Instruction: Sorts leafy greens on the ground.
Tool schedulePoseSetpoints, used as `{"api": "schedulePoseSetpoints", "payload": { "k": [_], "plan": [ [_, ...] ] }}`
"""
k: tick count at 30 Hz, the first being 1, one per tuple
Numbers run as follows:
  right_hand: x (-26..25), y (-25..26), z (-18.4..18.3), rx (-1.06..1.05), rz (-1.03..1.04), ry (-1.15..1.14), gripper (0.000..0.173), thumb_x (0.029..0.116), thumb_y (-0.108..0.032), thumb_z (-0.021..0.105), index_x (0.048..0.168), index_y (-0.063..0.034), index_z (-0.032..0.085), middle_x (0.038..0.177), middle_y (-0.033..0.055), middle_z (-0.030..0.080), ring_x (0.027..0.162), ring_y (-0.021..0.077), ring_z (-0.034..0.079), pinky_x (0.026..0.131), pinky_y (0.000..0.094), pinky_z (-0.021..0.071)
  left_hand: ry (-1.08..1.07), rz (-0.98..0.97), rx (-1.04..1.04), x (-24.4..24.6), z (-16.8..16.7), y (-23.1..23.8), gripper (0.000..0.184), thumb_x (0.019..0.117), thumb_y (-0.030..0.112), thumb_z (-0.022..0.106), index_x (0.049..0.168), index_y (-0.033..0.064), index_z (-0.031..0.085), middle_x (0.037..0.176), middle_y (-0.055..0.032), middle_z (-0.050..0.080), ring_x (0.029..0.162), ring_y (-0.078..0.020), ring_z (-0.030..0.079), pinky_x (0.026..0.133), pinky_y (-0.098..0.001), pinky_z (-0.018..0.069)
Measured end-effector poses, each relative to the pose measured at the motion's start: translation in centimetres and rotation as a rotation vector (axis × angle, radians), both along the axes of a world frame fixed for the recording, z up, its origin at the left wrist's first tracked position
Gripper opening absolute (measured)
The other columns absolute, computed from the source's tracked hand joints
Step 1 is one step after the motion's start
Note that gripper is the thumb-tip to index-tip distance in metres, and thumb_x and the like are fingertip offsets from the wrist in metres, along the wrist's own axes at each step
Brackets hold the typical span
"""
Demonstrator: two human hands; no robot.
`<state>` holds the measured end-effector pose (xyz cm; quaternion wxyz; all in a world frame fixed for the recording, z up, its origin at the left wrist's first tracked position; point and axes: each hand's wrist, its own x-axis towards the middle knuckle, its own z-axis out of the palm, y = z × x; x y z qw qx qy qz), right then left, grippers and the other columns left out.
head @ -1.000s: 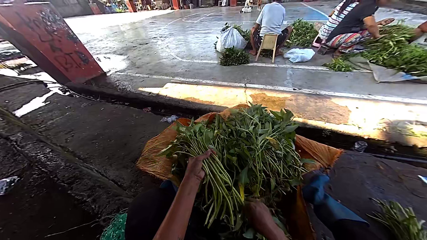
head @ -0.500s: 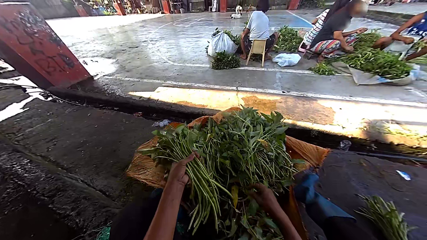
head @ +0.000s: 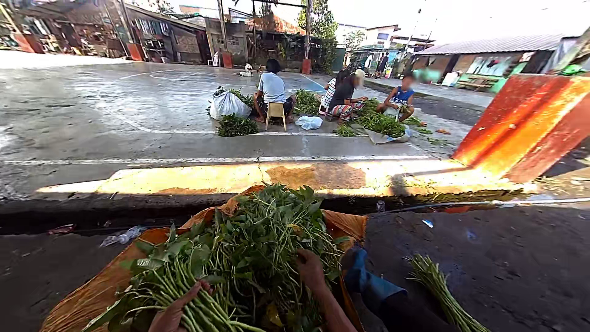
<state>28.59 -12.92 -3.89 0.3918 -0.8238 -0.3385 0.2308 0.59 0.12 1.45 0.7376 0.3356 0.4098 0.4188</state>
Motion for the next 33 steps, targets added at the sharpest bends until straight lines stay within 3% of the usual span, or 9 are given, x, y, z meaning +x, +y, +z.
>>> {"api": "schedulePoseSetpoints", "payload": {
  "k": [3, 6, 9, 12, 17, 22, 27, 30, 33],
  "plan": [
    [0.3, -0.4, 3.3, 0.171, -0.050, -0.023, 0.039, 0.1016, -0.019, 0.061, 0.138, -0.0033, 0.064, 0.110, 0.0175, 0.072, 0.094, 0.0246, 0.069, 0.092, 0.0405, 0.0532, 0.013, -0.015, -0.008, -0.2, -0.6, 0.2, 0.018, 0.1034, -0.002, 0.043, 0.103, 0.0048, 0.059, 0.080, -0.0040, 0.072, 0.072, -0.0139, 0.072, 0.071, -0.0300, 0.0626],
    [-0.1, -0.2, 5.6, 0.360, -0.042, 0.038, 0.036, 0.0997, -0.015, 0.063, 0.133, -0.0013, 0.066, 0.104, 0.0143, 0.072, 0.081, 0.0132, 0.065, 0.081, 0.0305, 0.0539, 0.029, -0.026, -0.001, 0.0, -0.9, 0.2, 0.017, 0.1029, -0.003, 0.044, 0.103, 0.0045, 0.059, 0.080, -0.0042, 0.072, 0.072, -0.0141, 0.072, 0.071, -0.0298, 0.0624],
    [-0.2, 0.1, 6.5, 0.229, 0.162, 0.130, 0.040, 0.1018, -0.015, 0.059, 0.140, -0.0017, 0.060, 0.101, 0.0121, 0.070, 0.082, 0.0136, 0.062, 0.082, 0.0317, 0.0516, 0.054, -0.038, 0.002, 0.2, -0.7, -0.2, 0.014, 0.1012, -0.005, 0.049, 0.107, 0.0038, 0.059, 0.081, -0.0044, 0.072, 0.072, -0.0145, 0.072, 0.070, -0.0302, 0.0626],
    [-1.6, 0.0, 6.4, 0.281, 0.336, 0.239, 0.046, 0.0979, -0.009, 0.061, 0.143, 0.0012, 0.055, 0.097, 0.0074, 0.068, 0.080, 0.0078, 0.061, 0.077, 0.0259, 0.0521, 0.045, -0.015, 0.006, 0.7, -0.5, -0.4, 0.015, 0.0984, -0.008, 0.052, 0.108, 0.0013, 0.059, 0.081, -0.0071, 0.072, 0.071, -0.0162, 0.072, 0.067, -0.0310, 0.0628],
    [-5.7, 0.2, 4.4, 0.380, 0.224, 0.220, 0.040, 0.0905, -0.010, 0.071, 0.128, 0.0017, 0.066, 0.086, 0.0041, 0.071, 0.072, 0.0071, 0.064, 0.072, 0.0258, 0.0548, 0.025, 0.025, 0.026, 2.3, -0.4, -2.1, 0.015, 0.0948, -0.010, 0.058, 0.110, -0.0062, 0.059, 0.082, -0.0143, 0.072, 0.070, -0.0205, 0.072, 0.066, -0.0323, 0.0624],
    [-9.3, -0.1, 3.1, 0.484, 0.197, 0.171, 0.042, 0.0869, -0.007, 0.073, 0.127, 0.0023, 0.065, 0.081, 0.0026, 0.070, 0.066, 0.0059, 0.063, 0.065, 0.0230, 0.0536, 0.039, -0.030, 0.028, 3.3, -1.2, -3.2, 0.021, 0.0918, -0.010, 0.065, 0.112, -0.0068, 0.059, 0.084, -0.0163, 0.072, 0.074, -0.0235, 0.073, 0.071, -0.0348, 0.0629],
    [-11.6, -0.8, 2.6, 0.471, 0.295, -0.012, 0.025, 0.0908, -0.009, 0.066, 0.114, 0.0013, 0.071, 0.085, 0.0072, 0.071, 0.069, 0.0099, 0.065, 0.067, 0.0250, 0.0553, 0.036, -0.174, 0.009, 3.6, -0.7, -3.7, 0.022, 0.0937, -0.007, 0.064, 0.115, -0.0039, 0.061, 0.097, -0.0132, 0.074, 0.087, -0.0201, 0.073, 0.081, -0.0336, 0.0616],
    [-12.6, -0.7, 2.3, 0.398, 0.332, -0.171, 0.023, 0.0938, -0.010, 0.061, 0.110, 0.0027, 0.071, 0.095, 0.0143, 0.071, 0.080, 0.0221, 0.070, 0.077, 0.0372, 0.0590, 0.036, -0.219, -0.001, 3.4, -0.4, -4.0, 0.030, 0.0941, -0.008, 0.063, 0.122, -0.0032, 0.055, 0.100, -0.0118, 0.074, 0.090, -0.0180, 0.073, 0.084, -0.0327, 0.0609],
    [-13.5, -1.0, 2.9, 0.294, 0.321, -0.313, 0.024, 0.0983, -0.018, 0.060, 0.103, 0.0029, 0.072, 0.093, 0.0175, 0.071, 0.086, 0.0336, 0.071, 0.078, 0.0493, 0.0587, 0.044, -0.193, -0.023, 3.4, 0.0, -3.7, 0.028, 0.0918, -0.011, 0.064, 0.117, -0.0039, 0.055, 0.091, -0.0117, 0.074, 0.081, -0.0180, 0.073, 0.078, -0.0316, 0.0617]
  ]
}}
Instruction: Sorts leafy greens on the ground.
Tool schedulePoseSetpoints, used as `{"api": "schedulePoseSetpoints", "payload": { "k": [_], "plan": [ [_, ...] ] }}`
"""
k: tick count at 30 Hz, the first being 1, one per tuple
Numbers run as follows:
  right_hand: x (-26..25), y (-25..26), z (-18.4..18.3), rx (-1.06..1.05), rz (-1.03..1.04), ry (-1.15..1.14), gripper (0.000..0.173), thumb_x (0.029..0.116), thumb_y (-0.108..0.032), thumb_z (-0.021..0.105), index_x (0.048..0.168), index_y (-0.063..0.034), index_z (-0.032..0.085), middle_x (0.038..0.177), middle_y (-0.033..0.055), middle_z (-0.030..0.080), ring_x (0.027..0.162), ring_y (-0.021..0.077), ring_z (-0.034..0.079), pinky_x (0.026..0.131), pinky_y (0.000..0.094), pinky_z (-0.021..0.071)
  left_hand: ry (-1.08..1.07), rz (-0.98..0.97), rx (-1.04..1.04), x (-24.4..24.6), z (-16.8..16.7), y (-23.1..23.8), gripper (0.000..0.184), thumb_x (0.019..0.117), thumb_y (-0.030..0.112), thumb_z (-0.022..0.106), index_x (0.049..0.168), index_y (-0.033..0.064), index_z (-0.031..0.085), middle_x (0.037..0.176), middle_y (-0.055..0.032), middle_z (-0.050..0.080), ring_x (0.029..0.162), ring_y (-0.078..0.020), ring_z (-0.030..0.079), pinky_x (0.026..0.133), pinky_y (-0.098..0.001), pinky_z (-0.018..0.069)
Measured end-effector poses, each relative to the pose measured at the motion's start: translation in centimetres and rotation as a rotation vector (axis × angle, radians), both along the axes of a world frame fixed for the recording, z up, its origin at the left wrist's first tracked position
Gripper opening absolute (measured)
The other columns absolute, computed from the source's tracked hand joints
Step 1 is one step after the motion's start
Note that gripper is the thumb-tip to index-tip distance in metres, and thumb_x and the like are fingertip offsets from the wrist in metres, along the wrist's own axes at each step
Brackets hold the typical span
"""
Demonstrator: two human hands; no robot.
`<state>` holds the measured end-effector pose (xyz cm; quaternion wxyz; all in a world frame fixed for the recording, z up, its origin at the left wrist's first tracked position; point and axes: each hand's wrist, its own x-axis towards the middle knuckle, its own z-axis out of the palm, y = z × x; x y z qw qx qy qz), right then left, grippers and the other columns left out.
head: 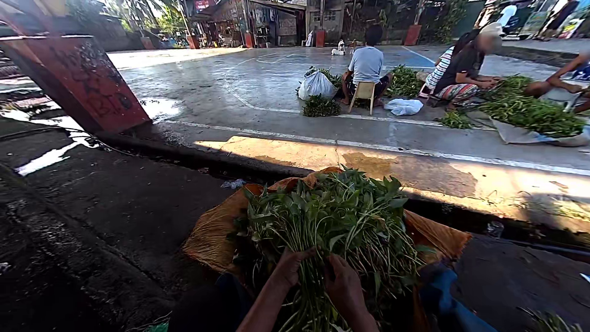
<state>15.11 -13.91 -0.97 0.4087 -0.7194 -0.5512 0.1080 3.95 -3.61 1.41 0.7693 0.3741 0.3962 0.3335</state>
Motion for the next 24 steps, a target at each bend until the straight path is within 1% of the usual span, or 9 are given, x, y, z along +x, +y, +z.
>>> {"api": "schedulePoseSetpoints", "payload": {
  "k": [3, 6, 10, 13, 17, 19, 21, 22, 24],
  "plan": [
    [-0.8, -0.6, 0.3, -0.084, 0.001, -0.054, 0.031, 0.1020, -0.024, 0.055, 0.103, 0.0034, 0.070, 0.092, 0.0189, 0.070, 0.085, 0.0356, 0.072, 0.075, 0.0502, 0.0584, 0.004, 0.084, -0.068, 0.2, 0.4, 0.6, 0.020, 0.0939, -0.010, 0.062, 0.112, -0.0054, 0.055, 0.085, -0.0135, 0.072, 0.074, -0.0199, 0.072, 0.072, -0.0329, 0.0618],
    [-1.0, -2.2, -0.6, -0.065, 0.021, -0.043, 0.030, 0.1019, -0.019, 0.054, 0.097, 0.0072, 0.068, 0.086, 0.0206, 0.068, 0.079, 0.0363, 0.071, 0.072, 0.0501, 0.0585, 0.016, 0.271, -0.147, -0.1, 0.4, 2.2, 0.011, 0.0974, -0.004, 0.060, 0.108, -0.0057, 0.059, 0.082, -0.0138, 0.068, 0.070, -0.0206, 0.069, 0.067, -0.0337, 0.0605],
    [-0.6, -5.1, -2.8, 0.046, 0.046, 0.038, 0.026, 0.1021, -0.014, 0.051, 0.091, 0.0062, 0.063, 0.078, 0.0159, 0.061, 0.069, 0.0272, 0.064, 0.066, 0.0411, 0.0562, 0.075, 0.388, -0.147, -0.9, 0.2, 3.8, 0.022, 0.0938, -0.001, 0.067, 0.114, -0.0051, 0.060, 0.090, -0.0156, 0.070, 0.076, -0.0217, 0.069, 0.070, -0.0360, 0.0594],
    [-0.1, -6.0, -3.1, 0.081, 0.034, 0.034, 0.023, 0.0975, -0.015, 0.055, 0.084, 0.0014, 0.064, 0.071, 0.0108, 0.059, 0.062, 0.0192, 0.060, 0.058, 0.0338, 0.0531, 0.151, 0.383, -0.155, -0.5, 0.4, 3.1, 0.025, 0.0909, -0.001, 0.071, 0.113, -0.0060, 0.061, 0.091, -0.0161, 0.070, 0.078, -0.0217, 0.069, 0.071, -0.0358, 0.0587],
    [0.0, -8.0, -2.2, 0.023, 0.044, -0.020, 0.019, 0.0916, -0.010, 0.056, 0.080, 0.0032, 0.063, 0.068, 0.0127, 0.058, 0.057, 0.0229, 0.060, 0.054, 0.0371, 0.0526, 0.122, 0.451, -0.193, -1.3, 0.7, 3.8, 0.021, 0.0940, 0.000, 0.068, 0.113, -0.0041, 0.059, 0.089, -0.0142, 0.068, 0.074, -0.0206, 0.067, 0.069, -0.0353, 0.0579],
    [0.5, -9.6, -2.4, -0.032, 0.046, 0.010, 0.020, 0.0957, -0.007, 0.054, 0.086, 0.0078, 0.065, 0.072, 0.0175, 0.062, 0.061, 0.0289, 0.064, 0.058, 0.0431, 0.0556, 0.124, 0.517, -0.144, -2.2, 1.4, 4.9, 0.018, 0.0947, 0.003, 0.067, 0.110, -0.0028, 0.060, 0.087, -0.0123, 0.068, 0.074, -0.0190, 0.067, 0.068, -0.0339, 0.0583],
    [1.4, -10.4, -3.0, -0.136, 0.012, 0.011, 0.027, 0.1024, -0.012, 0.052, 0.093, 0.0092, 0.066, 0.078, 0.0203, 0.065, 0.068, 0.0339, 0.068, 0.065, 0.0485, 0.0575, 0.155, 0.524, -0.082, -2.6, 1.6, 4.9, 0.024, 0.0921, 0.004, 0.072, 0.112, -0.0041, 0.062, 0.093, -0.0136, 0.070, 0.080, -0.0199, 0.068, 0.073, -0.0358, 0.0583],
    [1.8, -10.3, -3.1, -0.244, -0.016, -0.007, 0.032, 0.1046, -0.015, 0.050, 0.095, 0.0099, 0.067, 0.081, 0.0231, 0.066, 0.074, 0.0384, 0.069, 0.069, 0.0529, 0.0572, 0.166, 0.503, -0.050, -2.6, 1.6, 4.7, 0.028, 0.0905, 0.004, 0.074, 0.114, -0.0045, 0.062, 0.097, -0.0143, 0.070, 0.085, -0.0204, 0.068, 0.076, -0.0370, 0.0574],
    [2.5, -9.2, -2.4, -0.660, -0.022, -0.044, 0.045, 0.1099, -0.029, 0.043, 0.107, 0.0076, 0.068, 0.099, 0.0279, 0.070, 0.099, 0.0449, 0.070, 0.086, 0.0596, 0.0529, 0.135, 0.426, 0.002, -2.7, 1.7, 4.0, 0.034, 0.0888, 0.002, 0.075, 0.120, -0.0019, 0.061, 0.100, -0.0128, 0.071, 0.086, -0.0188, 0.069, 0.077, -0.0355, 0.0581]
  ]
}}
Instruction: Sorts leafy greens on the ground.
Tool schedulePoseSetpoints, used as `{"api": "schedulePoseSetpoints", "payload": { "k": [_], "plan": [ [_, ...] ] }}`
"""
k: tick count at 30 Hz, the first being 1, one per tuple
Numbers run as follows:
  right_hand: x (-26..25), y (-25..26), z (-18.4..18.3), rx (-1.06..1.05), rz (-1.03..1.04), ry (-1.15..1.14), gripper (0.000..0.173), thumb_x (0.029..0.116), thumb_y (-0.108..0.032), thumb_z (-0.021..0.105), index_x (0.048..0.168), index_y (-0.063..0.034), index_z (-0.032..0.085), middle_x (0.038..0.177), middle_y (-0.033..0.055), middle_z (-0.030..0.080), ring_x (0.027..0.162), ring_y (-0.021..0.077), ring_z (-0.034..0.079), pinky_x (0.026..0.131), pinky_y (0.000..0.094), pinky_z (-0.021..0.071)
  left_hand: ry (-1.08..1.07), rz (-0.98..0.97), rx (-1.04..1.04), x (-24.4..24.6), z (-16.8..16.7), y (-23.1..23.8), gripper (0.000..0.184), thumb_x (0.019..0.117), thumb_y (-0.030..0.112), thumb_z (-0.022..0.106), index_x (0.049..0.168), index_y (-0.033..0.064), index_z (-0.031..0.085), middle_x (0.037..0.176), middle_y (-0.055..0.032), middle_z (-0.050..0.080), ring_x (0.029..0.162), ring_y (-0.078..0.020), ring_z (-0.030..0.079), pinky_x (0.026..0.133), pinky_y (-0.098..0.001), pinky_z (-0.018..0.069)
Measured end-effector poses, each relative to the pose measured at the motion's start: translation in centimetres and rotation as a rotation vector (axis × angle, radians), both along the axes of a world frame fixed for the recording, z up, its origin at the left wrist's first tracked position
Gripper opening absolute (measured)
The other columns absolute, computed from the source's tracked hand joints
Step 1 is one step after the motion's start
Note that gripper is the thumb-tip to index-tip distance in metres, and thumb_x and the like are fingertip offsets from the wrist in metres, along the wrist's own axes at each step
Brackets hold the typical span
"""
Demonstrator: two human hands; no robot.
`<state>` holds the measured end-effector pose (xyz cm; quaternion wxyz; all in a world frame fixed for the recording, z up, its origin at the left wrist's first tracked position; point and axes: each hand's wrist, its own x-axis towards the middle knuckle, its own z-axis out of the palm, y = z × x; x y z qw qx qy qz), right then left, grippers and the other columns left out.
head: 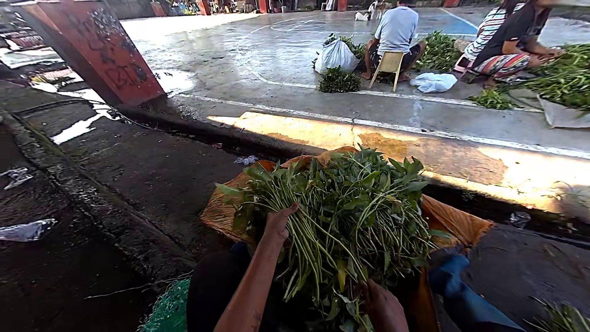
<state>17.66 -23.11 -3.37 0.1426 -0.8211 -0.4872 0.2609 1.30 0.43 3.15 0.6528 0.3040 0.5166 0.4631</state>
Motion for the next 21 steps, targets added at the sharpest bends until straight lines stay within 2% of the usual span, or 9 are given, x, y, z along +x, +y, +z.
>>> {"api": "schedulePoseSetpoints", "payload": {
  "k": [2, 4, 8, 11, 13, 16, 18, 20, 21],
  "plan": [
    [-0.2, 1.6, 0.3, -0.378, 0.099, 0.012, 0.050, 0.1109, -0.036, 0.036, 0.124, 0.0006, 0.067, 0.121, 0.0267, 0.069, 0.119, 0.0458, 0.063, 0.098, 0.0629, 0.0473, -0.082, -0.084, 0.023, -0.1, 0.2, -0.5, 0.031, 0.0908, -0.003, 0.070, 0.121, -0.0011, 0.060, 0.093, -0.0125, 0.072, 0.079, -0.0198, 0.070, 0.073, -0.0343, 0.0599],
    [-1.7, 1.7, -0.3, -0.394, 0.276, 0.044, 0.044, 0.1097, -0.030, 0.040, 0.125, 0.0001, 0.068, 0.125, 0.0265, 0.067, 0.121, 0.0466, 0.062, 0.099, 0.0646, 0.0465, -0.151, -0.109, 0.029, -0.1, 0.3, -0.5, 0.024, 0.0928, -0.006, 0.066, 0.116, -0.0022, 0.061, 0.086, -0.0135, 0.072, 0.072, -0.0214, 0.071, 0.068, -0.0349, 0.0615],
    [-3.1, -1.0, -4.7, 0.633, 0.540, -0.001, 0.035, 0.1015, -0.021, 0.053, 0.081, 0.0022, 0.070, 0.080, 0.0178, 0.070, 0.079, 0.0334, 0.072, 0.071, 0.0444, 0.0595, -0.223, 0.031, -0.033, -1.1, 0.9, 0.3, 0.006, 0.0979, -0.001, 0.060, 0.104, -0.0006, 0.062, 0.080, -0.0099, 0.069, 0.067, -0.0173, 0.068, 0.063, -0.0304, 0.0599],
    [-2.8, -0.9, -1.2, 1.048, 0.110, 0.290, 0.059, 0.1087, -0.048, 0.038, 0.079, -0.0037, 0.062, 0.068, 0.0060, 0.059, 0.068, 0.0099, 0.062, 0.066, 0.0244, 0.0537, -0.311, 0.122, -0.137, -1.2, 1.9, -0.1, 0.011, 0.1032, 0.006, 0.052, 0.097, 0.0037, 0.060, 0.077, -0.0053, 0.065, 0.066, -0.0135, 0.065, 0.062, -0.0275, 0.0582],
    [-2.9, 0.0, 2.1, 1.152, -0.230, 0.578, 0.049, 0.1053, -0.056, 0.039, 0.082, -0.0215, 0.065, 0.072, -0.0132, 0.061, 0.070, -0.0048, 0.060, 0.068, 0.0156, 0.0518, -0.330, 0.131, -0.173, -0.4, 2.5, -1.1, 0.013, 0.1042, 0.008, 0.051, 0.096, 0.0044, 0.061, 0.076, -0.0045, 0.065, 0.066, -0.0132, 0.065, 0.062, -0.0278, 0.0580],
    [-0.3, 2.2, 3.2, 1.318, -0.727, 0.891, 0.041, 0.1102, -0.023, 0.023, 0.086, -0.0231, 0.056, 0.068, -0.0179, 0.062, 0.064, -0.0030, 0.062, 0.064, 0.0170, 0.0547, -0.348, 0.172, -0.099, -0.5, 2.8, -0.7, 0.019, 0.1061, 0.012, 0.049, 0.093, 0.0066, 0.061, 0.075, -0.0026, 0.064, 0.064, -0.0115, 0.063, 0.060, -0.0268, 0.0565],
    [3.3, 1.6, 1.0, 1.152, -0.875, 0.846, 0.039, 0.1103, -0.015, 0.021, 0.083, -0.0180, 0.049, 0.062, -0.0161, 0.052, 0.055, -0.0034, 0.054, 0.057, 0.0153, 0.0501, -0.345, 0.255, -0.005, -1.7, 3.1, 0.3, 0.018, 0.1064, 0.012, 0.049, 0.093, 0.0075, 0.059, 0.076, -0.0015, 0.064, 0.066, -0.0103, 0.063, 0.062, -0.0262, 0.0565],
    [4.9, -1.1, -2.2, 0.552, -0.518, 0.650, 0.035, 0.1055, -0.010, 0.031, 0.079, -0.0044, 0.054, 0.063, -0.0026, 0.053, 0.058, 0.0066, 0.054, 0.061, 0.0243, 0.0497, -0.293, 0.242, 0.089, -2.2, 3.3, 0.8, 0.007, 0.1025, 0.006, 0.055, 0.100, 0.0052, 0.062, 0.080, -0.0036, 0.068, 0.070, -0.0117, 0.067, 0.066, -0.0270, 0.0595],
    [5.2, -2.0, -2.6, 0.194, -0.200, 0.559, 0.032, 0.1049, -0.009, 0.040, 0.092, 0.0067, 0.065, 0.079, 0.0133, 0.064, 0.075, 0.0218, 0.063, 0.077, 0.0389, 0.0537, -0.229, 0.185, 0.142, -2.2, 3.1, 0.6, 0.008, 0.0984, 0.001, 0.061, 0.106, 0.0018, 0.062, 0.083, -0.0076, 0.070, 0.072, -0.0152, 0.069, 0.068, -0.0295, 0.0606]
  ]
}}
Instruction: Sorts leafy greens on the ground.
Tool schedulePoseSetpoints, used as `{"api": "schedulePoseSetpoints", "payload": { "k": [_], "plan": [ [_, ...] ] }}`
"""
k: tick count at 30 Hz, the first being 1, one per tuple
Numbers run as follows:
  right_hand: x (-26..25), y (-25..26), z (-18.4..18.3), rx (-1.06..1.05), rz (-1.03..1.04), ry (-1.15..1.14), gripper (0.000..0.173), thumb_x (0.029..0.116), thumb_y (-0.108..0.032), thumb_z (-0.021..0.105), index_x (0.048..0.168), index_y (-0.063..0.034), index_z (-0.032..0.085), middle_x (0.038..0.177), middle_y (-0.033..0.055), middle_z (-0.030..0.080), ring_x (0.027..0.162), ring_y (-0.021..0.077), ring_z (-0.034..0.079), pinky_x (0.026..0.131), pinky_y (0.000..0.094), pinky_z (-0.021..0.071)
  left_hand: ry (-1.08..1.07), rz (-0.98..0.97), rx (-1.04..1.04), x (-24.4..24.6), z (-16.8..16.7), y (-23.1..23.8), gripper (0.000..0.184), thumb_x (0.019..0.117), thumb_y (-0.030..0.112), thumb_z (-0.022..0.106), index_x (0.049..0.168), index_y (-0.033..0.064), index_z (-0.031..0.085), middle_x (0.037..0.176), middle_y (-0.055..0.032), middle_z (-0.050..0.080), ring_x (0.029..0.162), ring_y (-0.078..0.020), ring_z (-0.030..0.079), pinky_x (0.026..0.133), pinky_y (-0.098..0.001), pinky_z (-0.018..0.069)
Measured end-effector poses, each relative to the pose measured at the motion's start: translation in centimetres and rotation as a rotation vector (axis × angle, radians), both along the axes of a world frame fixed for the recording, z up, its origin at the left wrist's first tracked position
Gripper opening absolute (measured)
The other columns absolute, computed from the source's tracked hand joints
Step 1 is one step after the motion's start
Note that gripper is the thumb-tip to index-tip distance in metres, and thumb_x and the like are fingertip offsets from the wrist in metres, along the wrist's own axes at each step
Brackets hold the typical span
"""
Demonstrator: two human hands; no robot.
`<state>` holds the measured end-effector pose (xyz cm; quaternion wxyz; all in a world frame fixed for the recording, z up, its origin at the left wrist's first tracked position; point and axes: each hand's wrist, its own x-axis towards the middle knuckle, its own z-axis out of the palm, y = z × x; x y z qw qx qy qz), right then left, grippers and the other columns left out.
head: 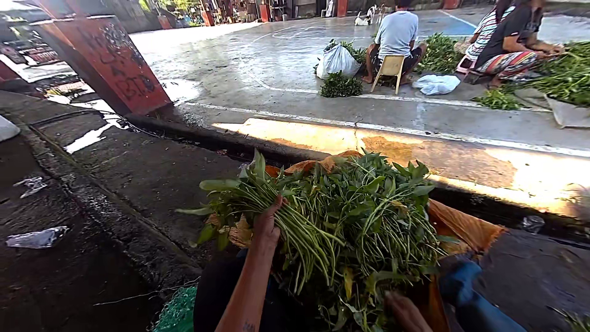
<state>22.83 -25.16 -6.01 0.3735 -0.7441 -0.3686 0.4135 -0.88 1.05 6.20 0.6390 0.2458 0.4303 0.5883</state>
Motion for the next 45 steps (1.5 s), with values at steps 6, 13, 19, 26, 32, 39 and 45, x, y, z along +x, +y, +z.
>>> {"api": "schedulePoseSetpoints", "payload": {
  "k": [6, 13, 19, 26, 32, 39, 45],
  "plan": [
    [-3.7, 5.8, 1.3, 0.193, 0.208, -0.163, 0.047, 0.1007, -0.029, 0.059, 0.139, -0.0003, 0.059, 0.120, 0.0200, 0.068, 0.099, 0.0297, 0.070, 0.087, 0.0487, 0.0575, 0.395, -0.531, 0.044, 3.7, -2.6, -5.2, 0.063, 0.0744, -0.012, 0.082, 0.128, -0.0071, 0.049, 0.096, -0.0153, 0.072, 0.083, -0.0201, 0.073, 0.079, -0.0337, 0.0628],
    [-7.0, 13.8, 7.0, 0.709, -0.474, 0.354, 0.009, 0.0967, -0.003, 0.061, 0.091, -0.0008, 0.067, 0.073, -0.0025, 0.064, 0.060, 0.0004, 0.056, 0.058, 0.0162, 0.0485, 0.267, -0.708, -0.028, 5.7, -3.5, -7.2, 0.070, 0.0710, -0.011, 0.084, 0.131, -0.0042, 0.048, 0.110, -0.0139, 0.069, 0.099, -0.0176, 0.070, 0.088, -0.0330, 0.0601],
    [-7.4, 14.0, 7.5, 0.598, -0.581, 0.703, 0.019, 0.1057, -0.005, 0.051, 0.091, -0.0003, 0.061, 0.059, -0.0019, 0.054, 0.042, 0.0011, 0.043, 0.040, 0.0150, 0.0381, 0.060, -0.935, -0.005, 4.7, -3.5, -7.4, 0.040, 0.0822, -0.015, 0.068, 0.116, 0.0013, 0.056, 0.097, -0.0081, 0.074, 0.089, -0.0173, 0.072, 0.085, -0.0344, 0.0605],
    [-8.7, 13.5, 1.4, 0.417, -0.367, 0.219, 0.029, 0.1068, -0.018, 0.051, 0.114, 0.0082, 0.061, 0.085, 0.0086, 0.065, 0.075, 0.0110, 0.063, 0.074, 0.0308, 0.0542, -0.024, -1.079, -0.018, 2.8, -3.2, -5.2, 0.025, 0.0861, -0.005, 0.061, 0.109, 0.0068, 0.062, 0.088, -0.0016, 0.070, 0.080, -0.0155, 0.071, 0.080, -0.0346, 0.0617],
    [-7.5, 12.1, -0.7, -0.335, 0.408, -0.358, 0.060, 0.0985, -0.037, 0.067, 0.146, -0.0043, 0.051, 0.147, 0.0292, 0.047, 0.131, 0.0467, 0.052, 0.106, 0.0596, 0.0450, 0.270, -0.607, 0.188, -0.9, 0.1, -2.0, 0.023, 0.0886, -0.014, 0.064, 0.109, -0.0023, 0.065, 0.093, -0.0124, 0.072, 0.081, -0.0211, 0.071, 0.078, -0.0341, 0.0618],
    [-7.5, 15.4, -1.9, -0.170, 0.229, -0.364, 0.047, 0.1059, -0.033, 0.053, 0.146, -0.0076, 0.055, 0.149, 0.0206, 0.051, 0.137, 0.0422, 0.048, 0.111, 0.0573, 0.0398, 0.529, -0.321, 0.243, 0.0, -1.9, -1.4, 0.037, 0.0846, -0.011, 0.074, 0.118, -0.0017, 0.061, 0.098, -0.0101, 0.072, 0.085, -0.0175, 0.071, 0.079, -0.0314, 0.0606],
    [-9.2, 11.5, -0.3, 0.390, -0.056, -0.249, 0.044, 0.0951, 0.000, 0.059, 0.137, 0.0088, 0.050, 0.092, 0.0172, 0.067, 0.080, 0.0296, 0.068, 0.077, 0.0464, 0.0572, 0.494, -0.436, 0.094, 2.4, -4.2, -2.0, 0.032, 0.0829, -0.011, 0.075, 0.111, -0.0038, 0.062, 0.090, -0.0122, 0.071, 0.080, -0.0184, 0.071, 0.078, -0.0308, 0.0598]
  ]
}}
